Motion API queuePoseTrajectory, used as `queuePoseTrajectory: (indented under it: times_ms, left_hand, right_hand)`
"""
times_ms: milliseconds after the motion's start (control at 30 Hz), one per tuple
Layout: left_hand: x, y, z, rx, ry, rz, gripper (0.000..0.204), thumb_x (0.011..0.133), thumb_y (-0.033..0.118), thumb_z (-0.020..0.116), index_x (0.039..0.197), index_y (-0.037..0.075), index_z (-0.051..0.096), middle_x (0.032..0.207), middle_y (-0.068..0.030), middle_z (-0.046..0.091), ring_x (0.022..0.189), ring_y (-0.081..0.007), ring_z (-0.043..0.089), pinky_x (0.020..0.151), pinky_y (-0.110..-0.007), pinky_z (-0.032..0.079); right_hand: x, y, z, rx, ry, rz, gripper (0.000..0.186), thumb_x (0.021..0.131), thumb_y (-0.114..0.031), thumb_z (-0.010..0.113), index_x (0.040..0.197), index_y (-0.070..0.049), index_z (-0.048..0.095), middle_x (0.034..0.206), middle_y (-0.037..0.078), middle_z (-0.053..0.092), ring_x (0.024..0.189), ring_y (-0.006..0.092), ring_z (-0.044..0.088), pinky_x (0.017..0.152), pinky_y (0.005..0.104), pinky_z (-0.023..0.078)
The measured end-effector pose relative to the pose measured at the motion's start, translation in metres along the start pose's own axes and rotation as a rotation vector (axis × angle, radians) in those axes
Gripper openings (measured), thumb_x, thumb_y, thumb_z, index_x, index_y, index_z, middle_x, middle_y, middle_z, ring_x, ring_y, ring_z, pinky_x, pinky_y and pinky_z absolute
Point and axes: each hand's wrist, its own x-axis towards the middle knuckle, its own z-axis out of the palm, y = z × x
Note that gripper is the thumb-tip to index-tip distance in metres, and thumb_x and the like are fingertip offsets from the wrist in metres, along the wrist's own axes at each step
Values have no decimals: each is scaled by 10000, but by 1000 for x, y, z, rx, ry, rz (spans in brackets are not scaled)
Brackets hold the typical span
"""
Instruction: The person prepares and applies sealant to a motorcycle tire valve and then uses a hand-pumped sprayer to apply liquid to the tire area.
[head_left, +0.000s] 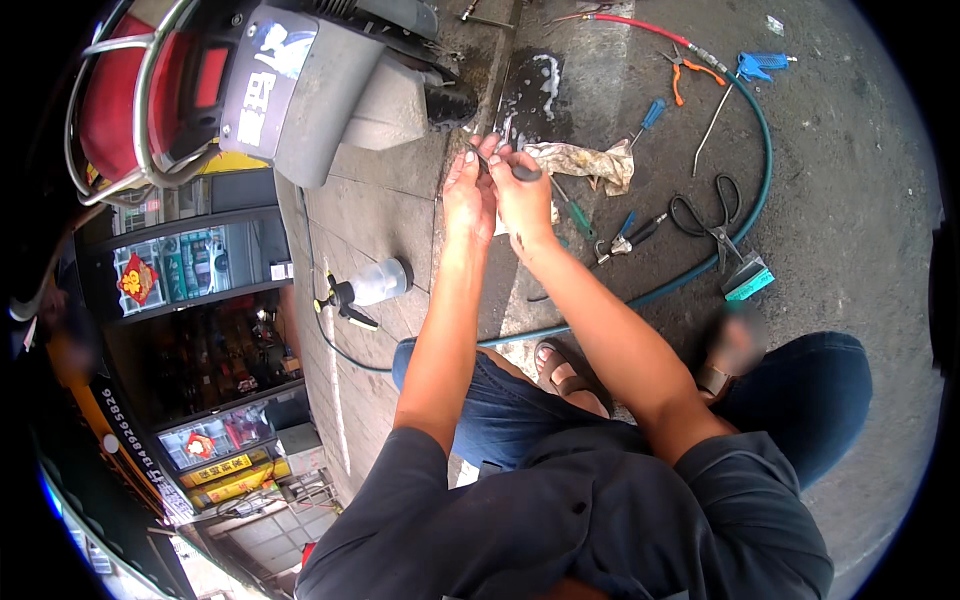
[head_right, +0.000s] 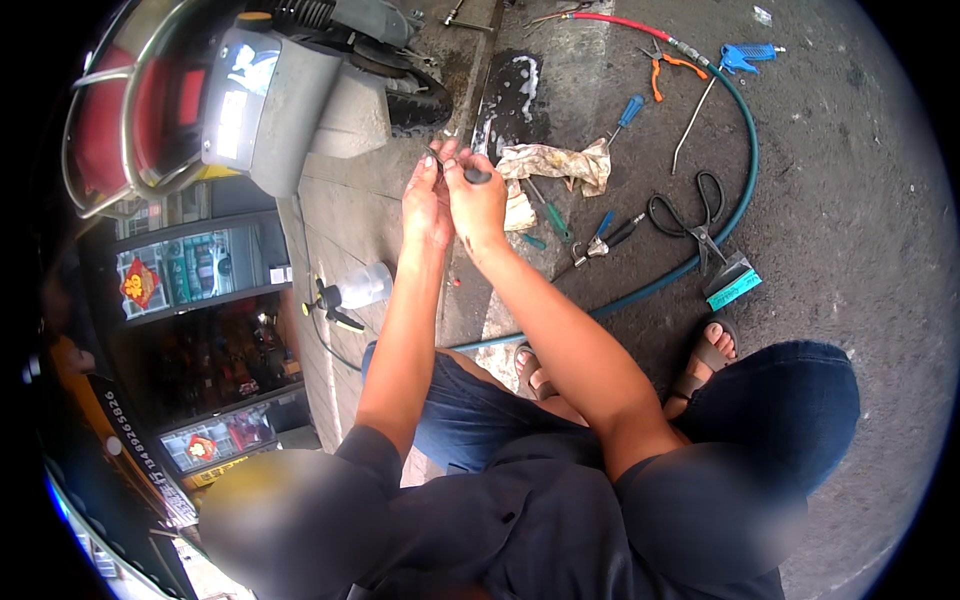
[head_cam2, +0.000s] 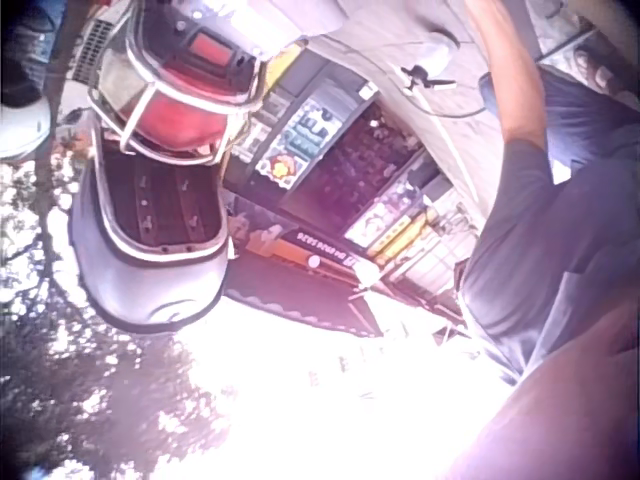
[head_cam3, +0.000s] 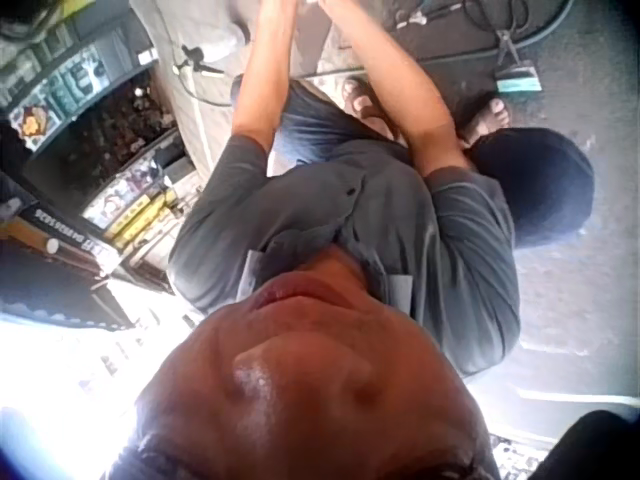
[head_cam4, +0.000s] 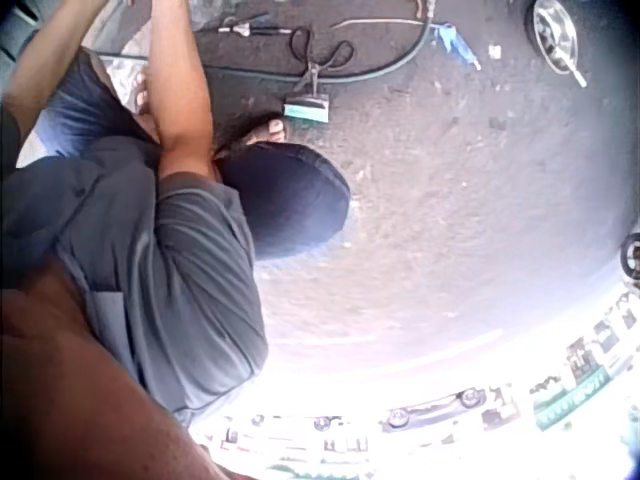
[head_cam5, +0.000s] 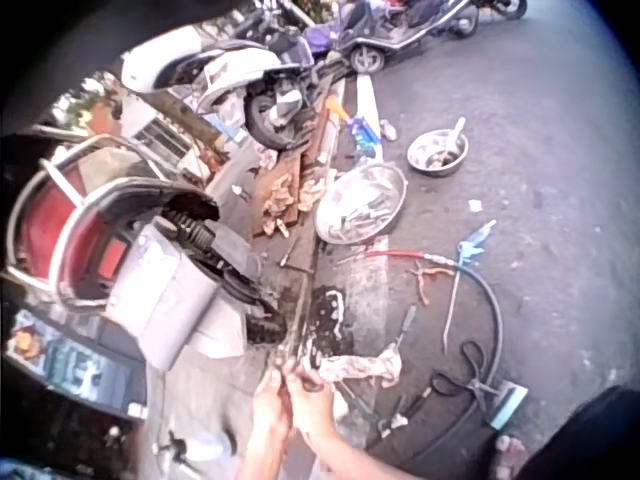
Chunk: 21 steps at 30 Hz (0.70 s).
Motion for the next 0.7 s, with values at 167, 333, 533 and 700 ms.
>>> queuePoseTrajectory:
  times_ms: [167, 333, 533, 700]
  left_hand:
    - [72, 27, -71, 3, 141, -330, 470, 974, 293, 457, 1328, 9, 334, 1332, -191, 439, 1149, -323, 508, 963, -459, 447]
    - [75, 35, -60, 652, 367, -77, 582, 962, 318, 477, 1408, 34, 233, 1434, -171, 345, 1245, -328, 439, 982, -473, 414]
    - [105, 55, -95, 416, 277, 92, 648, 893, 289, 617, 1411, 153, 253, 1366, -99, 406, 1231, -322, 433, 979, -529, 398]
    - [126, 38, -89, 257, 226, 188, 476, 905, 303, 586, 1308, 118, 415, 1319, -68, 464, 1214, -266, 439, 1027, -524, 353]
  right_hand:
    - [44, 5, 18, -283, 28, -106, 254, 781, -290, 674, 901, -67, 661, 790, 150, 680, 764, 322, 662, 685, 384, 502]
    - [72, 18, 29, -370, 16, 7, 181, 811, -201, 665, 916, -54, 658, 769, 110, 671, 729, 170, 626, 689, 305, 478]
    - [55, 31, 52, -210, 27, -131, 206, 820, -206, 664, 959, -54, 652, 753, 100, 661, 692, 154, 599, 665, 298, 466]
    - [55, 38, 41, -181, 27, -153, 222, 826, -206, 657, 984, -52, 635, 713, 78, 636, 654, 133, 570, 630, 288, 453]
